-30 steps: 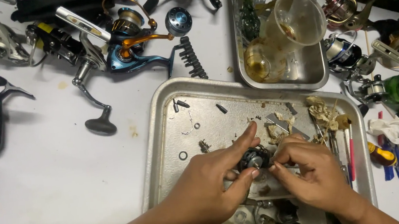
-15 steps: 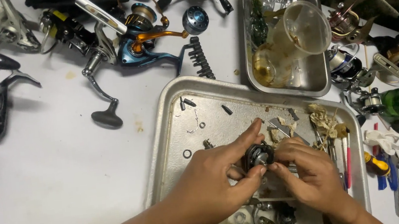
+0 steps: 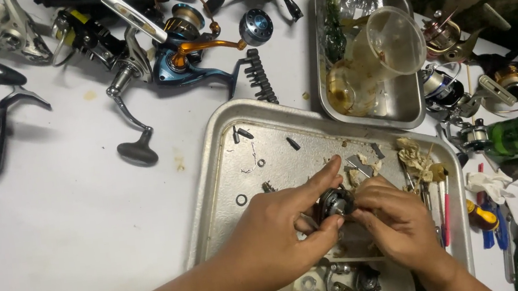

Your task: Disassembling and reassembling the internal mechanism of a fishing reel using small tools on a workbench.

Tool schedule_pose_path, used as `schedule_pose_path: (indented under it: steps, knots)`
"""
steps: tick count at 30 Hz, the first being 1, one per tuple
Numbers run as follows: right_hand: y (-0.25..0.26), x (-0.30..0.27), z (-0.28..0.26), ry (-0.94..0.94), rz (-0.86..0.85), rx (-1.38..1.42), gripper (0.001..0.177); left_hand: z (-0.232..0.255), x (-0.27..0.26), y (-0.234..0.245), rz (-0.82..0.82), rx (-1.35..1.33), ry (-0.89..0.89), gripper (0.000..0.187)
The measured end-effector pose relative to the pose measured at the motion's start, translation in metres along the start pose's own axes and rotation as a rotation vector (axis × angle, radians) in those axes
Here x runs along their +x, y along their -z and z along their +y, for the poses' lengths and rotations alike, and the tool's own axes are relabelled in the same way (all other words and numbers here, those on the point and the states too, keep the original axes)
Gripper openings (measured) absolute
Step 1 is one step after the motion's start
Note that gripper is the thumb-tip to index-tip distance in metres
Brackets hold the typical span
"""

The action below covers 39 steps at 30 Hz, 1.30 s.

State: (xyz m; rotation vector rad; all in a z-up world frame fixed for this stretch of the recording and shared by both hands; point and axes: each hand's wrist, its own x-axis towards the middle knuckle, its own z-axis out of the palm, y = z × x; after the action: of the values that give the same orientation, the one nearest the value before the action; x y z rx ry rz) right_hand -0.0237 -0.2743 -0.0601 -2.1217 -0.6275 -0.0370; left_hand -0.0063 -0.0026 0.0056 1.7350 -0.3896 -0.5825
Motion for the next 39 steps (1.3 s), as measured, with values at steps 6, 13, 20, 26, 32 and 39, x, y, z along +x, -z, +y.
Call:
schedule_pose_path:
  steps: [6,13,20,26,32,39]
  knots:
    - [-0.003,0.016,-0.017,-0.029,0.000,0.072,0.009,-0.004,0.000,-0.005,0.093,-0.104,0.035,0.060]
    - [-0.002,0.020,-0.022,-0.071,-0.015,0.080,0.010,0.012,0.002,0.007,0.035,-0.101,0.217,0.053]
    - [-0.001,0.027,-0.038,-0.055,0.030,-0.127,0.010,0.009,0.006,0.005,0.070,-0.213,0.336,0.050]
    - [-0.005,0.026,-0.038,0.018,0.085,-0.170,0.009,0.012,0.008,0.005,0.079,-0.252,0.420,0.051]
    - [-0.006,0.029,-0.043,0.035,0.100,-0.182,0.010,0.004,0.007,0.001,0.107,-0.282,0.389,0.044]
    - [0.004,0.023,-0.031,0.041,0.060,-0.223,0.030,0.004,0.009,0.003,0.161,-0.469,0.308,0.033]
